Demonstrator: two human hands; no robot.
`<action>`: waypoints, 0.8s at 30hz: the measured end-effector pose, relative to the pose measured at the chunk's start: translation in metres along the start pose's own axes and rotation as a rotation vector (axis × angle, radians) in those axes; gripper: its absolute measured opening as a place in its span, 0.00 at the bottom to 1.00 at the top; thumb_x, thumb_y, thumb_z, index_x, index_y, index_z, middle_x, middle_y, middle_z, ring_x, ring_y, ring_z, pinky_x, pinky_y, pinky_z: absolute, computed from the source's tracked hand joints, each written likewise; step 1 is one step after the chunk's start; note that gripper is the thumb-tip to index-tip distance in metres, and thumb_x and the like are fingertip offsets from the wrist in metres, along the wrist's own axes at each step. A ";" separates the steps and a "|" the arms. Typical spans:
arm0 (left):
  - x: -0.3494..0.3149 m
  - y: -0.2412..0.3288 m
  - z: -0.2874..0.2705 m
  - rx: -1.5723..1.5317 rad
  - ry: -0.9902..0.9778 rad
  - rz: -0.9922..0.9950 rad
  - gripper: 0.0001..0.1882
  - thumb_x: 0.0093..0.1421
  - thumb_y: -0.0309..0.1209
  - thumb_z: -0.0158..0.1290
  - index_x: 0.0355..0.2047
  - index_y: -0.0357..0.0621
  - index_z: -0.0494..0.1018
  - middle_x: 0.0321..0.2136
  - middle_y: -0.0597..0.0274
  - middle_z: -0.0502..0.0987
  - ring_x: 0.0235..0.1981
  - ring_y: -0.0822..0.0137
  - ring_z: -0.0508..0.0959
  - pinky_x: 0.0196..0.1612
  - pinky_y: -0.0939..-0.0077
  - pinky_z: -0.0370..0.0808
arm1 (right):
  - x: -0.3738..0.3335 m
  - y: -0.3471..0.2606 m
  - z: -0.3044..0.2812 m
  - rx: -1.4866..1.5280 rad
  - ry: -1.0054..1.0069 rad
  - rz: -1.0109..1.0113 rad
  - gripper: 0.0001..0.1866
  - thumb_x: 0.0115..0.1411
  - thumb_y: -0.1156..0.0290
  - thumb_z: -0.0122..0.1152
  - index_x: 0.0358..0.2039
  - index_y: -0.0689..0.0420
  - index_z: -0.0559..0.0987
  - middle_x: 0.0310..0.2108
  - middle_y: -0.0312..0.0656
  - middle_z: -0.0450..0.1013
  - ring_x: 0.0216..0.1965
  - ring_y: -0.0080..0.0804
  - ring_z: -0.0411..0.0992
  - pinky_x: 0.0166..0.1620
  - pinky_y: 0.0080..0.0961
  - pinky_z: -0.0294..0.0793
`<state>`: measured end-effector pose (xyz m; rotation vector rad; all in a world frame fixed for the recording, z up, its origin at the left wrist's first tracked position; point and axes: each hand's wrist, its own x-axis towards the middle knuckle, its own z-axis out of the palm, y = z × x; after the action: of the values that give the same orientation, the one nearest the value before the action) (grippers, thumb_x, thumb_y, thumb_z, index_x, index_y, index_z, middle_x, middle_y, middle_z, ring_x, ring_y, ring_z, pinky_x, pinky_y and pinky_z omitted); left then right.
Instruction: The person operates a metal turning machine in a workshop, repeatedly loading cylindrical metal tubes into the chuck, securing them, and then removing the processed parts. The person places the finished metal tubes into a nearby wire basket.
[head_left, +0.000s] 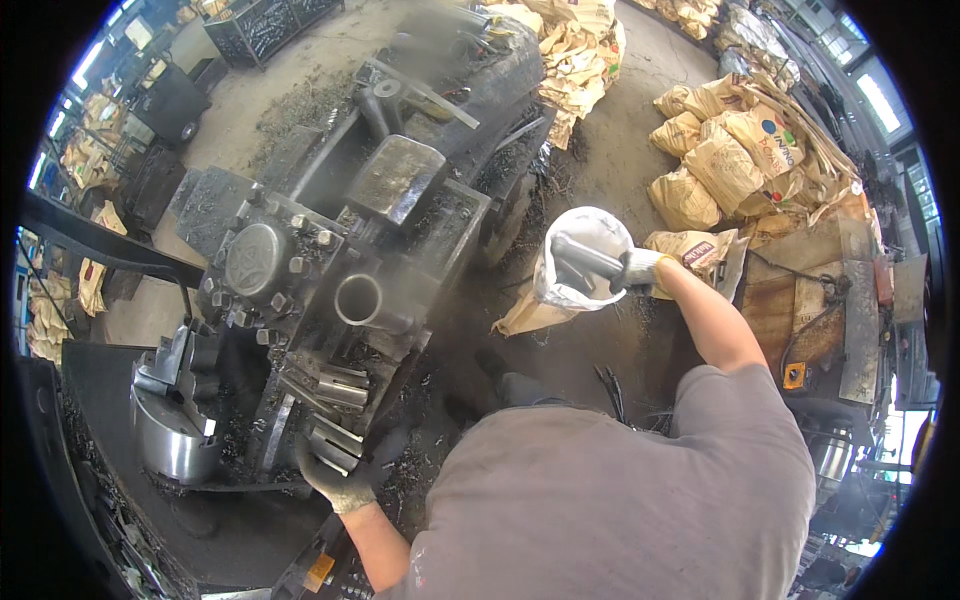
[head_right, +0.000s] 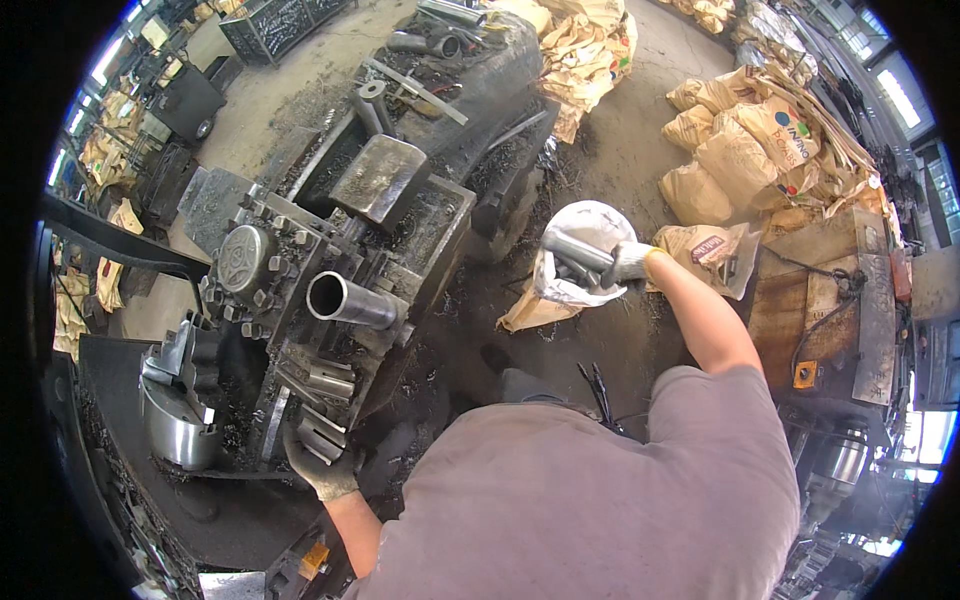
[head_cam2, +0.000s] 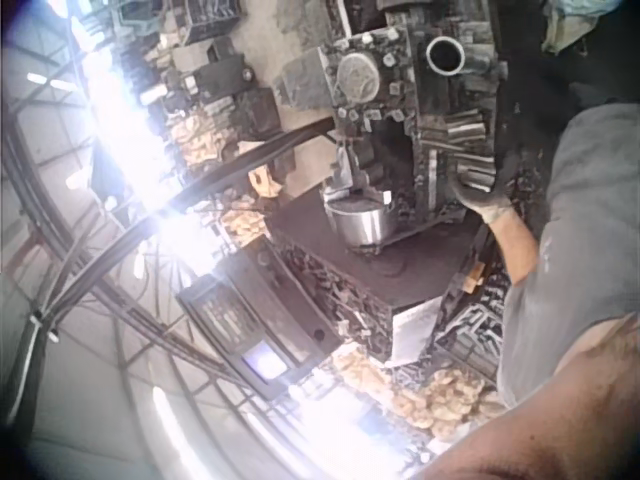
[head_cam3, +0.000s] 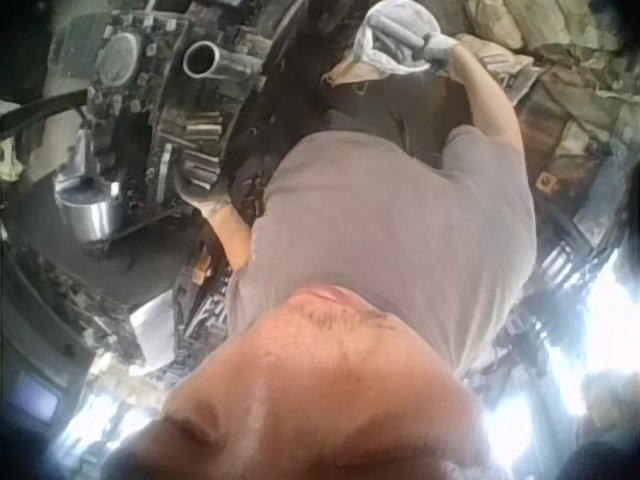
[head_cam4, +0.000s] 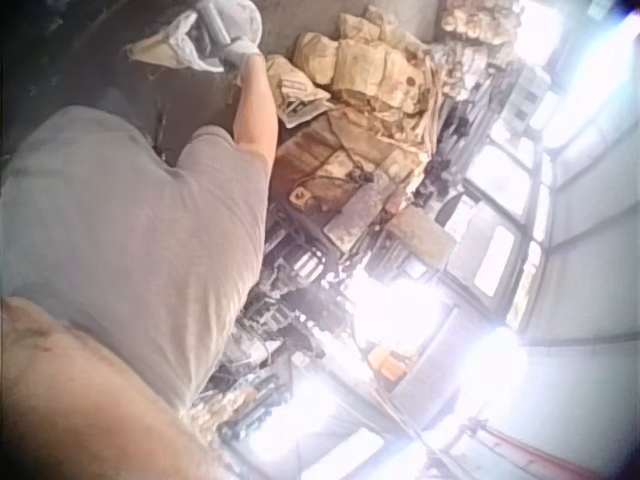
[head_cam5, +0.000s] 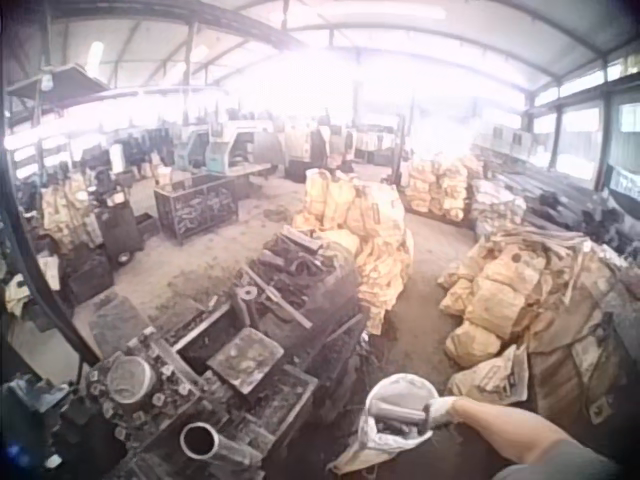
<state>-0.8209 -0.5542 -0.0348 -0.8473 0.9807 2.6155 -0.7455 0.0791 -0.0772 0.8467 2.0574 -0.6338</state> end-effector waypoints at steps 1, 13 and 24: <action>-0.012 0.001 0.015 0.010 -0.034 0.013 0.27 0.76 0.48 0.46 0.64 0.42 0.74 0.57 0.55 0.80 0.61 0.52 0.80 0.65 0.49 0.76 | 0.030 0.007 -0.001 -0.474 0.101 -0.162 0.28 0.52 0.52 0.76 0.48 0.58 0.88 0.33 0.47 0.84 0.32 0.41 0.84 0.39 0.35 0.85; -0.075 -0.004 0.040 0.066 -0.187 -0.081 0.32 0.74 0.58 0.53 0.64 0.44 0.72 0.50 0.52 0.83 0.46 0.52 0.85 0.53 0.51 0.83 | -0.151 -0.367 0.079 -0.169 0.229 -1.461 0.30 0.53 0.60 0.78 0.56 0.52 0.81 0.47 0.50 0.83 0.43 0.53 0.85 0.46 0.44 0.85; -0.011 0.045 -0.073 -0.022 -0.004 0.328 0.26 0.73 0.56 0.54 0.53 0.46 0.75 0.37 0.53 0.85 0.35 0.56 0.87 0.38 0.56 0.88 | -0.084 -0.426 0.230 -0.313 0.422 -1.497 0.19 0.65 0.62 0.62 0.53 0.58 0.81 0.34 0.52 0.81 0.32 0.55 0.82 0.33 0.42 0.81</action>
<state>-0.7975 -0.6360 -0.0485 -0.7385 1.1803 2.9016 -0.9140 -0.3822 -0.0759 -1.0057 2.8414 -0.8399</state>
